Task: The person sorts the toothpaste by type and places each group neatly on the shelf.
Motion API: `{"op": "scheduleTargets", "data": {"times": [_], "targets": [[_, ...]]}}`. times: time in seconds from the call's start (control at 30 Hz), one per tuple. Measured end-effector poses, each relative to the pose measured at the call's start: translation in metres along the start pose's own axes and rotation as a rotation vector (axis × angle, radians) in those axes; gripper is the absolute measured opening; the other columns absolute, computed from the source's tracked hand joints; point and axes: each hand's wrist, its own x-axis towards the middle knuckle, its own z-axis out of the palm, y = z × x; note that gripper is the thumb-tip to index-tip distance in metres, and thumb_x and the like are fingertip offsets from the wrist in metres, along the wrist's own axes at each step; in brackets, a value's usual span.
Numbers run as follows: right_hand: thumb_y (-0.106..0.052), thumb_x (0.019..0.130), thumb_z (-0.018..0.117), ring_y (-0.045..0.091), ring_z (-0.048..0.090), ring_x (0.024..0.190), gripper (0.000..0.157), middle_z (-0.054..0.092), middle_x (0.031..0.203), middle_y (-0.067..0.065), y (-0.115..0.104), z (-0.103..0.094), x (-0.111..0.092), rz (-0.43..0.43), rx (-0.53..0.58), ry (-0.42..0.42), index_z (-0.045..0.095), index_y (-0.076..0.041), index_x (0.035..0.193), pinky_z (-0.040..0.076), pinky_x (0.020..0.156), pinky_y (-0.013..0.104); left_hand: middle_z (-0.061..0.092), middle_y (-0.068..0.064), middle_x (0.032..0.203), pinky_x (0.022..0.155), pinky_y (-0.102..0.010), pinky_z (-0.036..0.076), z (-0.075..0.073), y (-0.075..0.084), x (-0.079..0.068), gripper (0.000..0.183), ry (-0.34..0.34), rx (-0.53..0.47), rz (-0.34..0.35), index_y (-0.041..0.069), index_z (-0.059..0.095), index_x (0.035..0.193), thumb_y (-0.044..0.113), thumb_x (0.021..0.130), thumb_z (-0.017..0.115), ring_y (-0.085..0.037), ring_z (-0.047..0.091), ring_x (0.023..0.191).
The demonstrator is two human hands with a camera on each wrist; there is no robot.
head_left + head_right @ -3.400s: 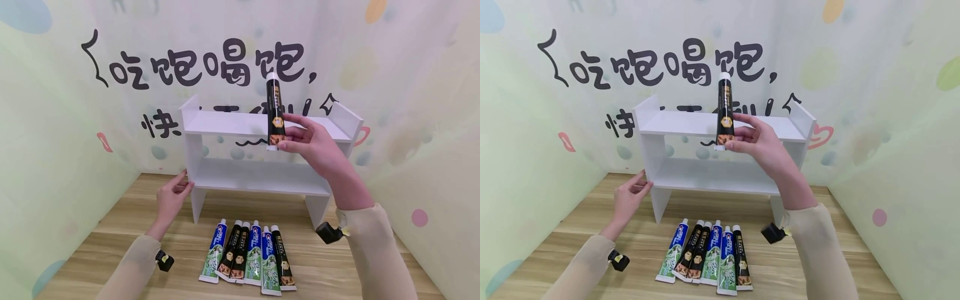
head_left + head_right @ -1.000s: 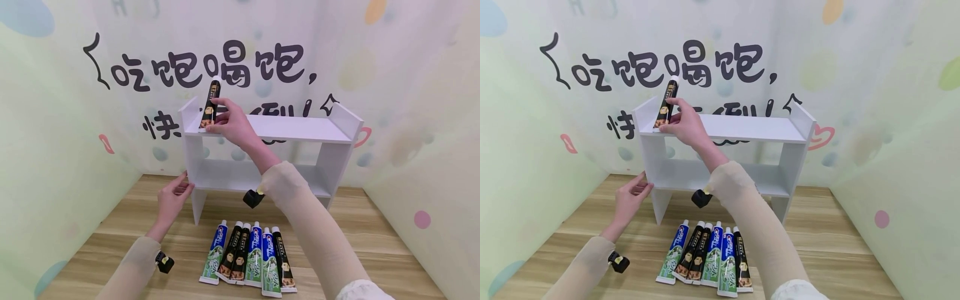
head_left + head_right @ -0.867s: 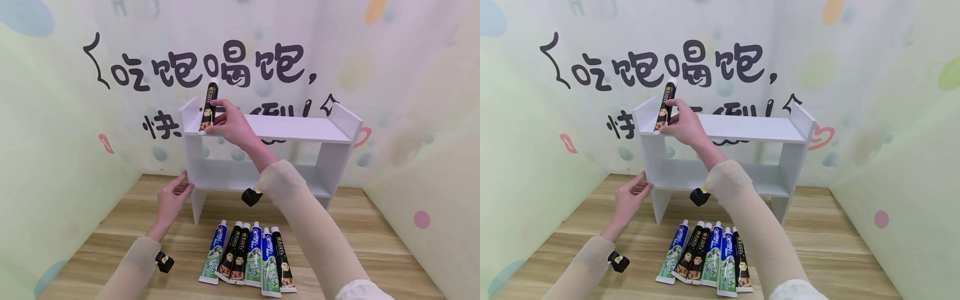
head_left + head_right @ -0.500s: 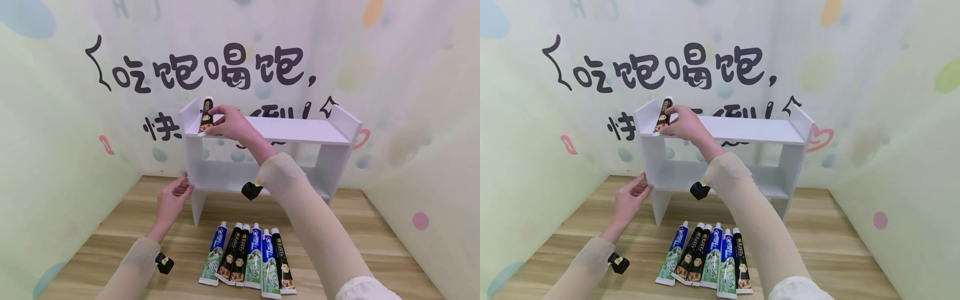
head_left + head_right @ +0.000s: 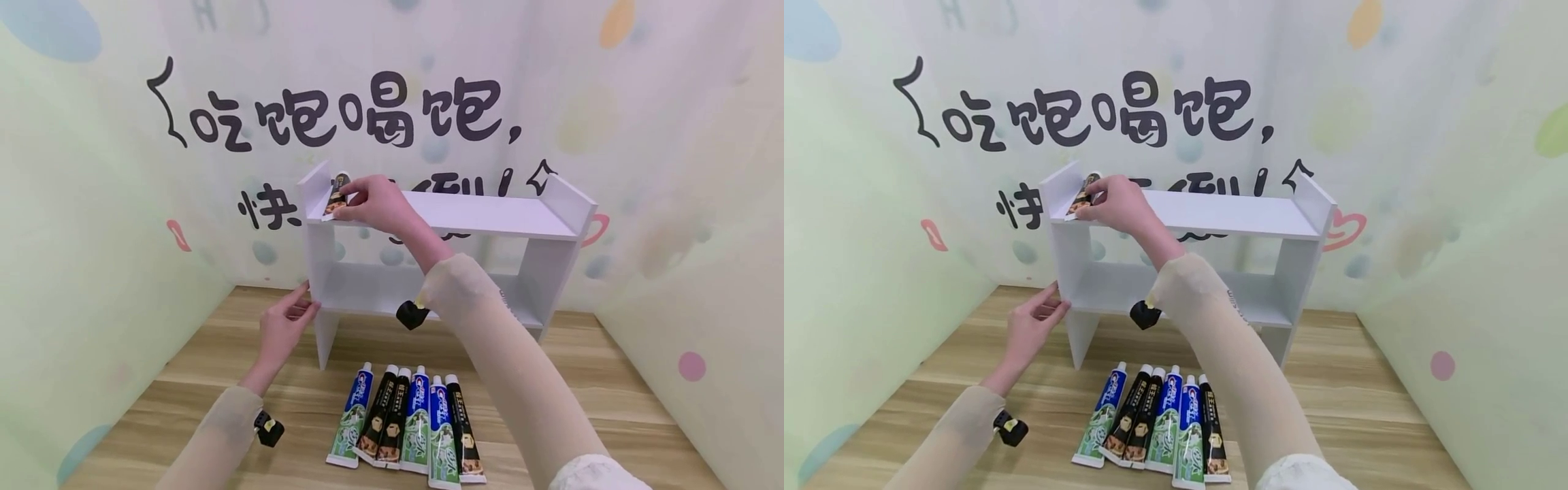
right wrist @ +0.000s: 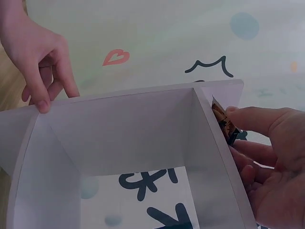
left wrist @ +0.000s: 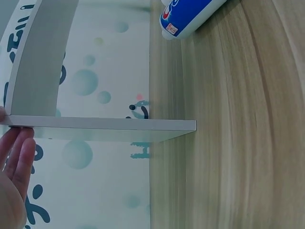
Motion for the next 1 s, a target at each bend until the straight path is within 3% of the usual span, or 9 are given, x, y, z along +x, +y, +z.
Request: {"op": "scheduleTargets", "data": {"times": [0.17,0.33,0.43,0.6,0.83,1.0], "targets": [[-0.028,0.087,0.076,0.016,0.058,0.079,0.044,0.069,0.098,0.004,0.003,0.01,-0.005,-0.041,-0.016,0.092,0.067,-0.012,0.126,0.048,0.063,0.023,0.075,-0.022,0.087,0.064,-0.001,0.048,0.0,0.0,0.0,0.043,-0.009,0.003,-0.009,0.001,0.066,0.125,0.005,0.084,0.077,-0.035,0.072,0.07],[-0.032,0.087,0.076,0.017,0.059,0.093,0.044,0.071,0.107,0.006,0.005,0.017,-0.009,-0.059,-0.085,0.161,0.068,-0.011,0.125,0.047,0.072,0.025,0.075,-0.022,0.088,0.064,-0.002,0.049,0.002,0.002,-0.001,0.043,-0.027,0.003,-0.026,0.001,0.066,0.126,0.006,0.084,0.077,-0.034,0.072,0.071],[-0.034,0.087,0.075,0.018,0.059,0.098,0.044,0.07,0.115,0.006,0.005,0.017,-0.01,-0.066,-0.116,0.17,0.068,-0.012,0.125,0.048,0.076,0.027,0.075,-0.022,0.088,0.064,-0.002,0.048,0.002,0.003,-0.001,0.043,-0.025,0.003,-0.032,0.0,0.066,0.126,0.005,0.084,0.077,-0.035,0.072,0.071],[-0.036,0.088,0.075,0.018,0.057,0.091,0.046,0.068,0.122,0.002,0.005,0.015,-0.011,-0.043,-0.136,0.167,0.067,-0.017,0.129,0.048,0.071,0.028,0.075,-0.022,0.087,0.064,-0.001,0.048,0.001,0.002,0.001,0.043,-0.01,0.005,-0.014,0.0,0.066,0.125,0.005,0.084,0.077,-0.034,0.072,0.07],[-0.043,0.088,0.073,0.015,0.056,0.09,0.048,0.068,0.124,-0.003,0.006,0.02,-0.011,-0.033,-0.17,0.176,0.065,-0.023,0.131,0.044,0.068,0.026,0.075,-0.022,0.086,0.063,-0.003,0.049,-0.001,0.003,0.0,0.041,-0.003,0.004,-0.02,0.001,0.067,0.125,0.006,0.085,0.077,-0.026,0.072,0.067],[-0.046,0.087,0.073,0.013,0.056,0.088,0.049,0.069,0.122,-0.005,0.01,0.024,-0.01,-0.024,-0.188,0.21,0.065,-0.026,0.13,0.043,0.067,0.027,0.075,-0.022,0.085,0.064,-0.002,0.048,0.0,0.001,-0.001,0.04,-0.004,-0.006,-0.01,0.002,0.067,0.125,0.007,0.086,0.075,-0.028,0.072,0.067]]}}
